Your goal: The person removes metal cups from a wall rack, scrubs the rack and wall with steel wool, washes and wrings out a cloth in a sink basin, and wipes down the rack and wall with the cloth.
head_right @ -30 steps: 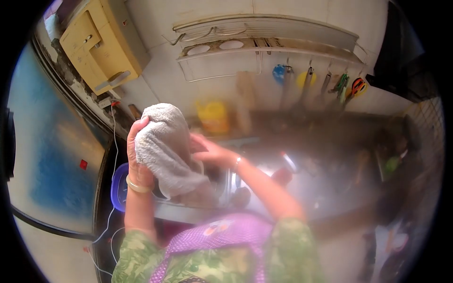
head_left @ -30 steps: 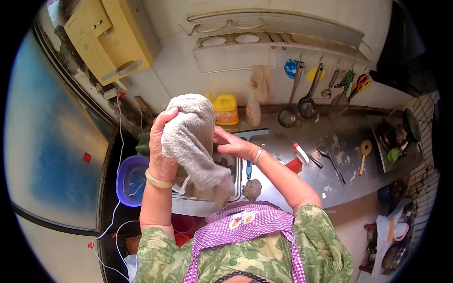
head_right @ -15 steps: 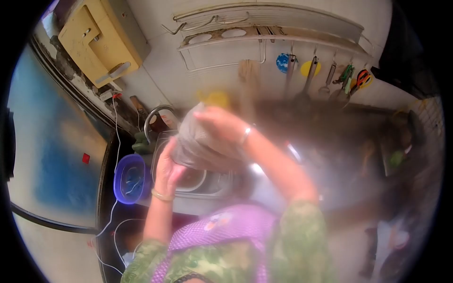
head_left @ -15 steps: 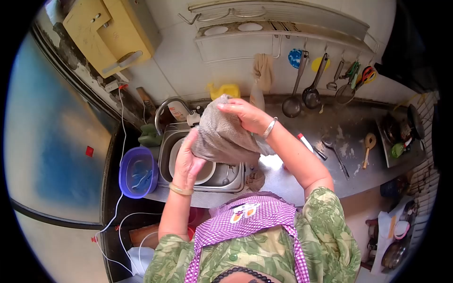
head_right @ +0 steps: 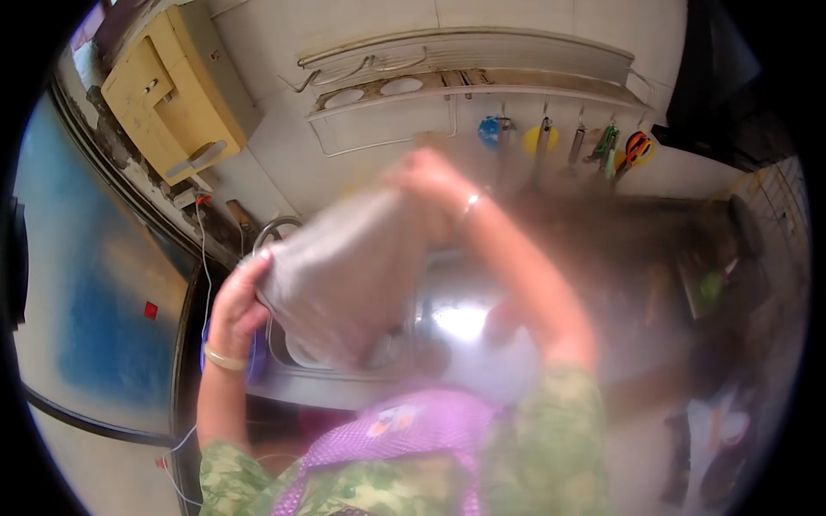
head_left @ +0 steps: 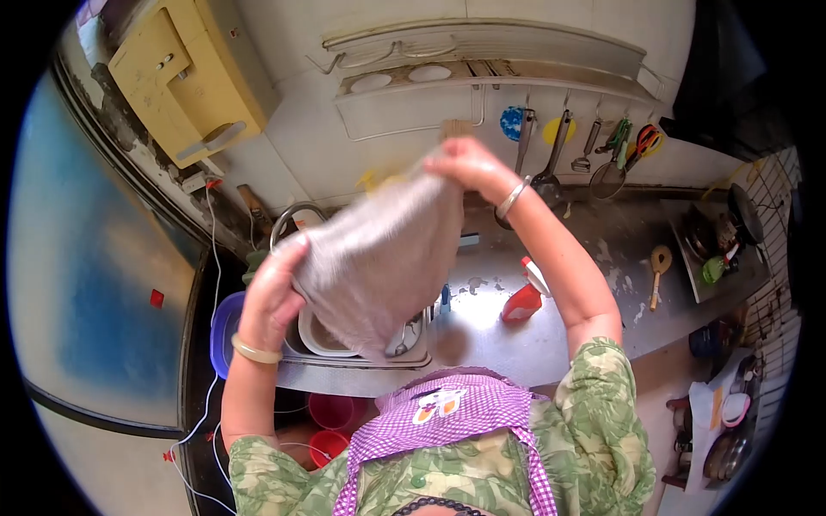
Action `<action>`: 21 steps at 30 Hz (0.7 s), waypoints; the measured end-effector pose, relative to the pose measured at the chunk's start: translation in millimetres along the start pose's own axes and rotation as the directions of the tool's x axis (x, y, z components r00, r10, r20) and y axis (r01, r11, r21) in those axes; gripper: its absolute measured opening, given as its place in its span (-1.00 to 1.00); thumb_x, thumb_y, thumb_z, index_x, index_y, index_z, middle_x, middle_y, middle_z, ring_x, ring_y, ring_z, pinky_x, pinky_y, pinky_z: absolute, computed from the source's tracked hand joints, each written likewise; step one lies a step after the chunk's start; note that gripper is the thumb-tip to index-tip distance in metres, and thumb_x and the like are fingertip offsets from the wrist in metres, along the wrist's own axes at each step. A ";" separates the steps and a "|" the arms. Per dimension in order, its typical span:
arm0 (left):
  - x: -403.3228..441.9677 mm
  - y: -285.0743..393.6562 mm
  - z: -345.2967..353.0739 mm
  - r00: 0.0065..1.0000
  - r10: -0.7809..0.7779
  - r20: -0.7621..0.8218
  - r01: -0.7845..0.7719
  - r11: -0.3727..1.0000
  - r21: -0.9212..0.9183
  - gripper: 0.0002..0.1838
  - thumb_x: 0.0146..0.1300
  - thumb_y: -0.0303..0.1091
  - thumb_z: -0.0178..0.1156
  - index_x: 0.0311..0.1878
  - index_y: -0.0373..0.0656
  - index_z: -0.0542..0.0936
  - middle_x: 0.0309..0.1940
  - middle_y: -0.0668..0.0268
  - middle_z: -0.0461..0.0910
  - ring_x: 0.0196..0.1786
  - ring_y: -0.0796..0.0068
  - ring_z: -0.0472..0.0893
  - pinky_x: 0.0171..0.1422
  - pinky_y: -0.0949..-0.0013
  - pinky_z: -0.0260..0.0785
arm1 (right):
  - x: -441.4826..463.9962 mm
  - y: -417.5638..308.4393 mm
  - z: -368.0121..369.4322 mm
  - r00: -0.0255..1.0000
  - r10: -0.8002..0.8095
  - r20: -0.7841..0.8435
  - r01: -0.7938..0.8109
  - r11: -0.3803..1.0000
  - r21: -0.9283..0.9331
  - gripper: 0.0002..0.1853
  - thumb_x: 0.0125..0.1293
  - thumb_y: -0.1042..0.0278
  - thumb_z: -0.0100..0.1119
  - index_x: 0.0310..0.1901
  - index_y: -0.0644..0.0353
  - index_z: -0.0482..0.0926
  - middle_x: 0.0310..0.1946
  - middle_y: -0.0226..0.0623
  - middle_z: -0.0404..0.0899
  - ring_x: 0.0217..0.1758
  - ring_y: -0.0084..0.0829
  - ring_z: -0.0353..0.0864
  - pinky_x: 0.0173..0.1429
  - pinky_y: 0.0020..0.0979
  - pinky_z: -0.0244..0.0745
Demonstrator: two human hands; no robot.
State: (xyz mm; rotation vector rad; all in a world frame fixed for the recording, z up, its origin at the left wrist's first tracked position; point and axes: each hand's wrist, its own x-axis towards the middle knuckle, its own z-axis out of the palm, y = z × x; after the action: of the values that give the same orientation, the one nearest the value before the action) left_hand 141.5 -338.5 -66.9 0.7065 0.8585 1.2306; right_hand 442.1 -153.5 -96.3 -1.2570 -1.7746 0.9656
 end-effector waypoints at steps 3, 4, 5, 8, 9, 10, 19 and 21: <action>-6.9 28.3 46.1 0.966 0.241 0.094 -0.231 0.967 -0.106 -0.66 0.47 -0.27 0.06 0.15 -0.29 0.52 0.09 0.16 0.61 0.10 0.31 0.63 0.24 0.16 0.48 | -36.6 -54.2 -28.4 0.839 -0.321 -0.438 0.460 0.850 0.258 -0.66 0.32 0.21 0.22 -0.04 0.32 0.48 -0.15 -0.31 0.54 -0.12 -0.54 0.46 0.02 -0.44 0.42; -14.1 30.0 64.9 0.948 0.287 0.139 -0.275 0.956 -0.100 -0.65 0.47 -0.24 0.07 0.16 -0.27 0.52 0.08 0.19 0.61 0.10 0.33 0.63 0.22 0.17 0.49 | -62.2 -47.7 -19.7 0.757 -0.335 -0.561 0.543 0.800 0.255 -0.69 0.37 0.22 0.14 -0.05 0.31 0.47 -0.16 -0.31 0.52 -0.12 -0.54 0.44 0.05 -0.43 0.40; -15.1 23.0 79.9 0.940 0.323 0.107 -0.316 0.945 -0.082 -0.66 0.47 -0.22 0.07 0.15 -0.25 0.53 0.06 0.20 0.63 0.09 0.33 0.63 0.21 0.18 0.49 | -90.1 -41.8 -12.5 0.648 -0.348 -0.677 0.634 0.740 0.227 -0.72 0.42 0.24 0.05 -0.06 0.31 0.46 -0.16 -0.32 0.50 -0.12 -0.54 0.43 0.08 -0.42 0.39; -11.8 -13.7 114.5 0.947 0.265 0.184 -0.254 0.964 -0.077 -0.63 0.46 -0.21 0.09 0.20 -0.21 0.49 0.08 0.22 0.61 0.12 0.33 0.60 0.22 0.20 0.48 | -136.3 -11.8 39.8 0.933 -0.044 -0.357 0.259 0.772 0.581 -0.51 0.53 0.01 -0.16 0.19 0.28 0.41 0.11 -0.24 0.46 0.18 -0.43 0.39 0.31 -0.36 0.29; -8.4 -33.7 121.6 0.962 0.166 0.218 -0.157 0.986 -0.056 -0.58 0.45 -0.18 0.10 0.25 -0.21 0.45 0.16 0.22 0.55 0.17 0.33 0.57 0.26 0.21 0.45 | -142.6 -9.1 59.6 0.960 0.281 0.013 -0.134 0.418 0.898 -0.37 0.52 -0.14 -0.15 0.32 0.27 0.36 0.24 -0.21 0.43 0.31 -0.39 0.36 0.38 -0.36 0.27; -2.5 -58.4 122.4 0.965 0.067 0.253 -0.072 0.997 0.009 -0.53 0.44 -0.15 0.12 0.29 -0.22 0.42 0.18 0.25 0.52 0.20 0.38 0.54 0.29 0.23 0.41 | -137.0 9.3 60.9 0.996 0.072 -0.044 -0.006 0.577 0.817 -0.38 0.53 -0.14 -0.20 0.31 0.27 0.37 0.23 -0.17 0.44 0.30 -0.35 0.38 0.38 -0.36 0.27; 1.9 -88.0 72.4 0.920 0.005 0.392 -0.121 0.954 0.274 -0.58 0.49 -0.18 0.04 0.22 -0.30 0.49 -0.02 0.16 0.65 -0.04 0.42 0.68 0.16 0.34 0.48 | -45.0 -15.1 -90.5 0.820 -0.163 -0.549 0.409 0.837 0.363 -0.44 0.52 -0.04 -0.24 0.21 0.33 0.42 0.16 -0.02 0.48 0.23 -0.17 0.43 0.33 -0.26 0.31; 3.7 -97.3 33.9 0.978 0.000 0.209 -0.061 0.956 0.287 -0.62 0.48 -0.19 0.05 0.17 -0.27 0.51 -0.05 0.17 0.66 -0.06 0.44 0.68 0.11 0.39 0.49 | -6.1 -27.0 -134.0 0.695 -0.276 -0.664 0.474 0.870 0.136 -0.45 0.52 -0.02 -0.25 0.19 0.34 0.44 0.15 0.01 0.49 0.22 -0.13 0.45 0.31 -0.24 0.31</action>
State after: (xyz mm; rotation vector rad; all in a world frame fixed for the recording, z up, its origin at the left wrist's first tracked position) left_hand 219.6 -354.9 -132.1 1.0714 0.8664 1.0447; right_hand 551.3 -144.7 -14.4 -0.8216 -1.2173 0.4574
